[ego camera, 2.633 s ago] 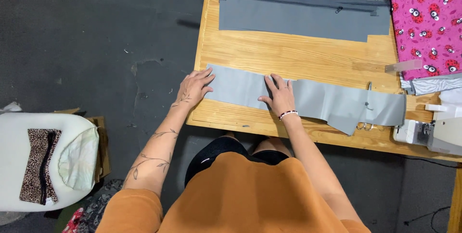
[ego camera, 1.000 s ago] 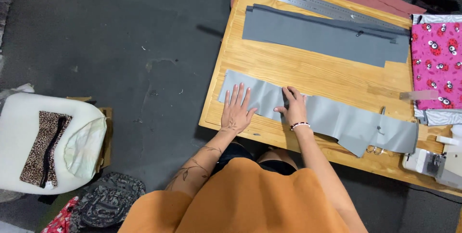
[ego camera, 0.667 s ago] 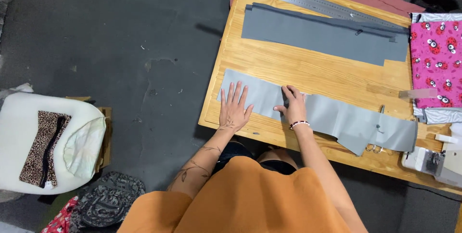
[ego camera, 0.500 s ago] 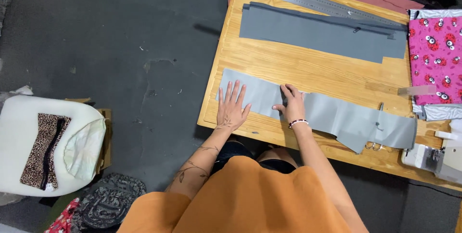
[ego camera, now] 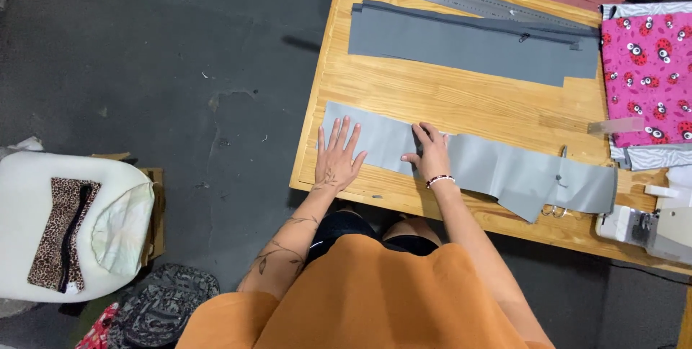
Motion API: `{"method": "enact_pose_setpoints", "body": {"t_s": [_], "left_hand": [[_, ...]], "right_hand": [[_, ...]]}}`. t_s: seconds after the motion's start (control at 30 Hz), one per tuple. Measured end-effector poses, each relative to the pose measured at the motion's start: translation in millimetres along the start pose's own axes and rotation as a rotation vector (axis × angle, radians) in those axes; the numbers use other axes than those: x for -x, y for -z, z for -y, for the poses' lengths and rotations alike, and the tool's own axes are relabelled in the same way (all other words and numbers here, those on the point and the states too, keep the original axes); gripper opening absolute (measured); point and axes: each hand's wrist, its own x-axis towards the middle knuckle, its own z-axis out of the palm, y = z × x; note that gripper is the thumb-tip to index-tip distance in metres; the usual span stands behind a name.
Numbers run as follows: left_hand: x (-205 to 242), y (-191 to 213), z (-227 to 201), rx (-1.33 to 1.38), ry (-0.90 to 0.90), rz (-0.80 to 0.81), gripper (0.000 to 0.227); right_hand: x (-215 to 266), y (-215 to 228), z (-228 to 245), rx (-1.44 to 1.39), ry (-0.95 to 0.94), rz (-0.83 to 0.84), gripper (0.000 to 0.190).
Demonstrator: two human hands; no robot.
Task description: The person folds a long piece of gray fabric on a wooden table, aligns the edges, and uses scissors to trim the ends. They then unfold the fabric, smooth it out, and trim the other end before folding it again.
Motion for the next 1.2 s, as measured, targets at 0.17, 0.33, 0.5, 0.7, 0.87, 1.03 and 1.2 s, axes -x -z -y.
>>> {"method": "enact_pose_setpoints", "body": {"t_s": [0.17,0.33,0.5,0.7,0.87,1.03,1.2], "left_hand": [[-1,1,2,0.019,-0.01,0.043,0.064],[-6,-1,4,0.016,-0.021,0.042,0.063],[-10,-4,7,0.034,-0.039,0.032,0.062],[-33,-19,33,0.014,-0.092,-0.028,0.049],[-89,-77,103,0.175,-0.132,0.092,0.035],[-129,-9,110,0.252,0.039,0.319,0.027],[-146,-32,126,0.345,0.149,0.393,0.029]], "right_hand": [[-1,-3,-1,-0.012,-0.001,0.015,0.089],[-1,1,2,-0.014,0.003,0.012,0.09],[0,-1,-1,-0.02,0.002,0.008,0.09],[0,2,4,-0.016,-0.011,0.011,0.089],[1,5,7,-0.033,-0.008,0.021,0.089],[3,8,11,-0.033,-0.026,0.024,0.089],[5,13,14,-0.027,-0.029,0.022,0.088]]}}
